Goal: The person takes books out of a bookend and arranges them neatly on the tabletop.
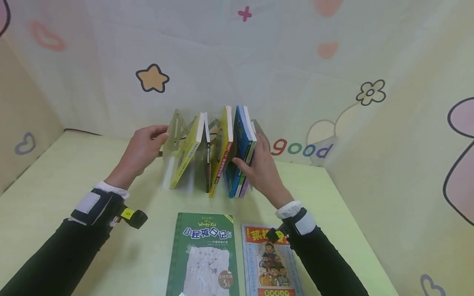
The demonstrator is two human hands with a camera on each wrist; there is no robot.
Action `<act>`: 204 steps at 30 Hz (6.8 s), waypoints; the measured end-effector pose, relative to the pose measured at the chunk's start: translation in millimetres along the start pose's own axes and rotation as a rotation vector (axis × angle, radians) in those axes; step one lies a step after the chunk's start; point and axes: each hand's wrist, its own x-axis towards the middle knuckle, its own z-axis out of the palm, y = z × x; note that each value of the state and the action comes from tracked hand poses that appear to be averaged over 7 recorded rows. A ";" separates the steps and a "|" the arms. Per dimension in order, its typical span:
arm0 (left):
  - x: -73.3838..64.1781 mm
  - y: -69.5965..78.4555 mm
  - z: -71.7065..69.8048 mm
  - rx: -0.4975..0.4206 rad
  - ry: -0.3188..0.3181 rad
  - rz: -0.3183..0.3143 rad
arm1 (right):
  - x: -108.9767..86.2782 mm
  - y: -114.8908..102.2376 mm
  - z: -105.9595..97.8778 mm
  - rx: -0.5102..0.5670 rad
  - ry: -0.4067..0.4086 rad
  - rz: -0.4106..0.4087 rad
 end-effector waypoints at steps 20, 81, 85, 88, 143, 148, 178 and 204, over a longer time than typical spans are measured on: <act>-1.0 0.9 -0.8 0.011 -0.003 -0.012 | -15.5 -3.0 -2.8 0.038 0.007 0.010; 2.1 2.4 0.7 0.060 -0.017 -0.003 | -127.1 5.5 -62.8 0.112 0.449 -0.197; 2.1 2.0 0.0 0.061 -0.020 0.000 | -133.0 -4.3 -76.3 0.112 0.458 -0.196; 3.0 1.3 -0.5 0.066 -0.020 0.001 | -136.8 -10.8 -84.1 0.114 0.454 -0.192; -68.7 31.3 27.2 0.444 0.072 0.115 | -148.5 -63.8 -76.4 0.639 -0.002 0.245; -93.7 39.3 43.9 0.462 -0.003 0.143 | -145.8 -69.0 -64.8 0.687 -0.025 0.302; -170.4 22.0 104.5 0.696 -0.207 0.289 | -137.8 -95.2 -21.3 1.042 -0.246 0.405; -168.4 24.6 89.6 0.805 -0.167 0.371 | -124.6 -111.4 -20.3 1.263 -0.227 0.510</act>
